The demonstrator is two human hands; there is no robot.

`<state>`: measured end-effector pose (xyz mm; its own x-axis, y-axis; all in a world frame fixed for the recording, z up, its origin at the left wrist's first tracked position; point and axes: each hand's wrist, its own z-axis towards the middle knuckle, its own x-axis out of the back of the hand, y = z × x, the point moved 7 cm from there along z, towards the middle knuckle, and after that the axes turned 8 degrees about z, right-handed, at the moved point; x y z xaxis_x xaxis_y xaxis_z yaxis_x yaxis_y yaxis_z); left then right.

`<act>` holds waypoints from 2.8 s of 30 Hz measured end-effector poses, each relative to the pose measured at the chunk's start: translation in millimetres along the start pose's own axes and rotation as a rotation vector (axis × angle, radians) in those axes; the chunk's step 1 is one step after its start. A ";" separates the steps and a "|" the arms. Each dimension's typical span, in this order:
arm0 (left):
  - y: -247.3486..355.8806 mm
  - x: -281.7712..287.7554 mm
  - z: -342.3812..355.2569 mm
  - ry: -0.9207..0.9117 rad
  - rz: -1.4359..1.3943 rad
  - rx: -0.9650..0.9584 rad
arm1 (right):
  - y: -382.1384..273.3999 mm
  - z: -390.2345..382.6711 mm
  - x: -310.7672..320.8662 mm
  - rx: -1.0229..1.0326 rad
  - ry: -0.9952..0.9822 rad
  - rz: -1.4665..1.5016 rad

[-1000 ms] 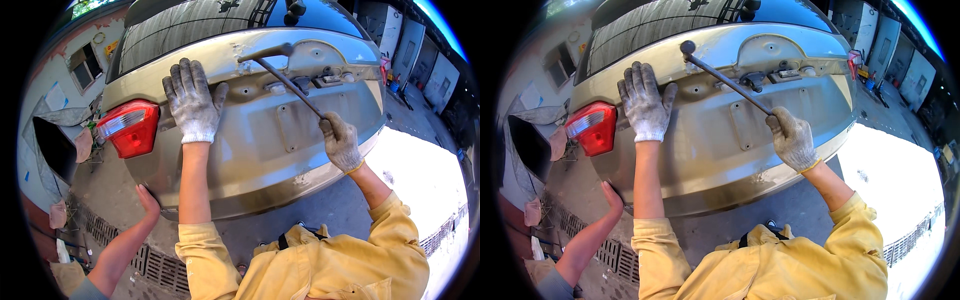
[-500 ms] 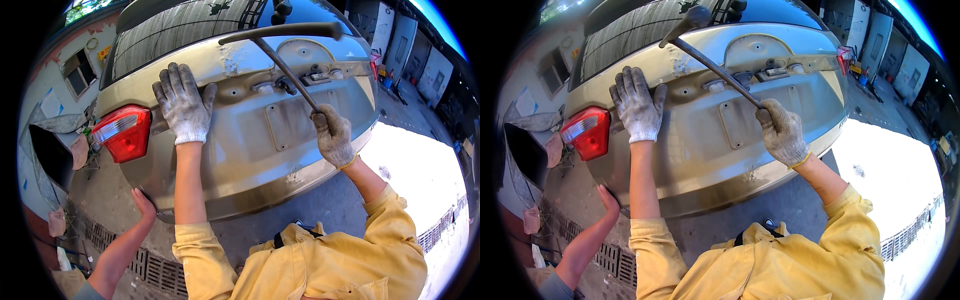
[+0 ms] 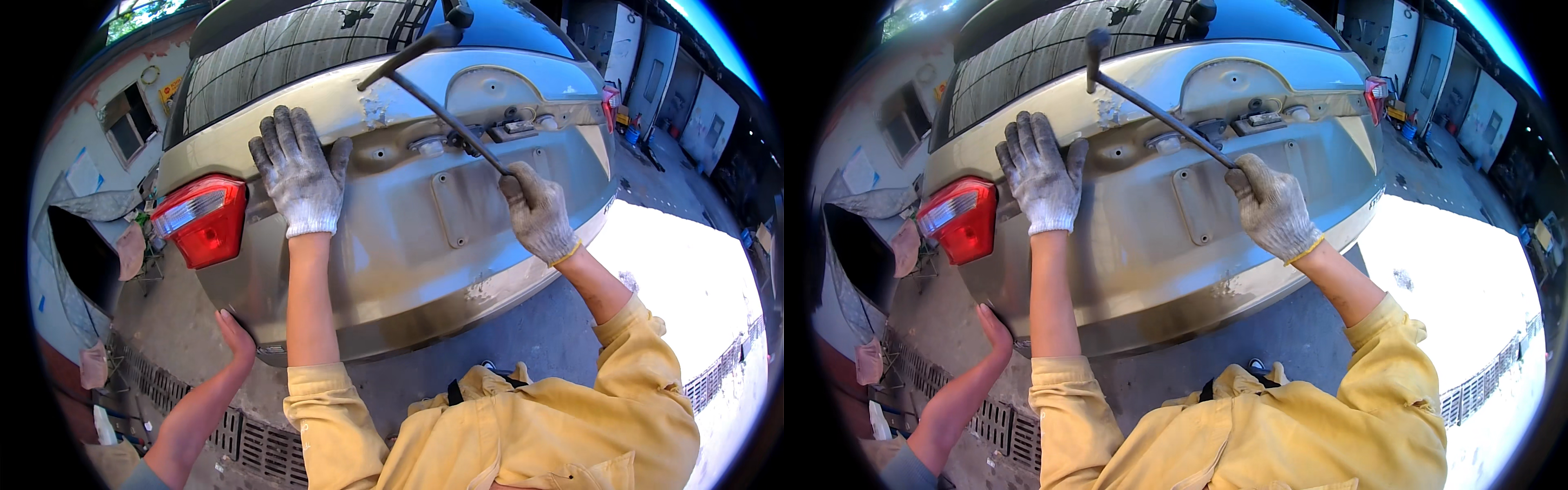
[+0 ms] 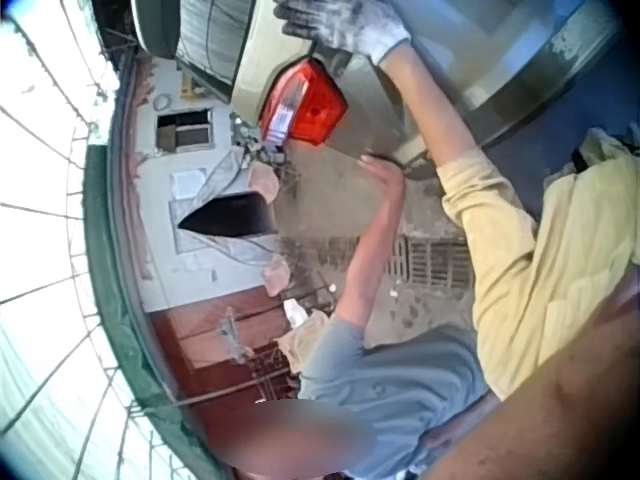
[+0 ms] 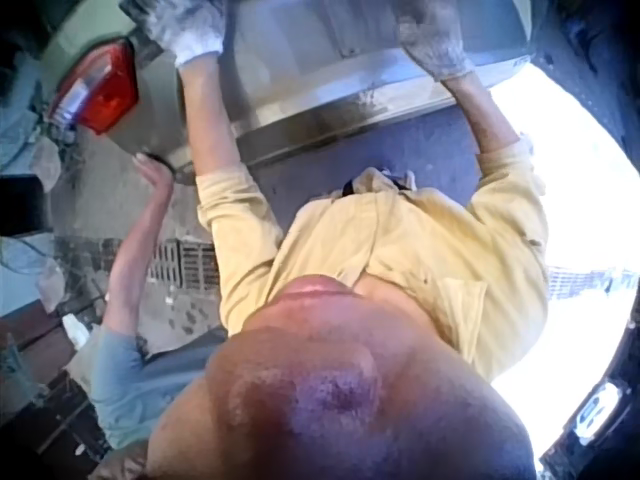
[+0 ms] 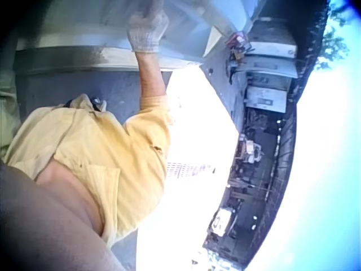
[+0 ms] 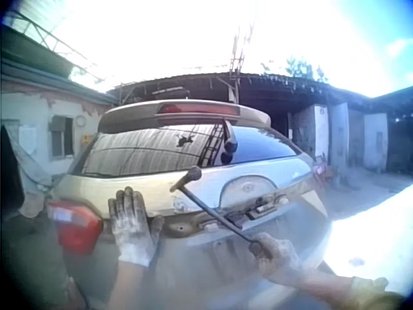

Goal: The person uses a hammer and a metal bar to pry and detach the rear bumper of a car. They then use a metal rod to manipulate the trunk latch mechanism. Finally, they install a chrome trim piece with a logo onto the rear of the vehicle.

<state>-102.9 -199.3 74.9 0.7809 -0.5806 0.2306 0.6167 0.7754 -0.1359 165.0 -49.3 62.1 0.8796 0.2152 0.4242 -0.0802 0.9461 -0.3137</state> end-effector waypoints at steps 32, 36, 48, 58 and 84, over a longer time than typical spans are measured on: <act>34.3 -5.9 15.2 -0.090 -0.027 -0.082 | -0.1 -4.9 16.1 -0.070 0.144 0.098; 66.3 -2.3 30.8 -0.083 -0.135 -0.173 | -1.1 0.3 16.8 -0.142 0.165 0.165; 128.1 11.1 0.7 -0.102 -0.498 -0.314 | 19.3 11.8 16.4 -0.102 0.117 0.132; 127.5 8.8 -1.3 -0.110 -0.468 -0.277 | -5.2 33.6 10.8 -0.058 -0.006 0.047; 134.8 10.2 -12.3 -0.126 -0.477 -0.236 | 15.0 3.5 -3.9 -0.085 -0.047 0.076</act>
<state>-10.7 -103.7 47.1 0.3995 -0.8088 0.4316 0.9167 0.3479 -0.1967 158.7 -35.1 58.8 0.8495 0.2985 0.4350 -0.1039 0.9030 -0.4168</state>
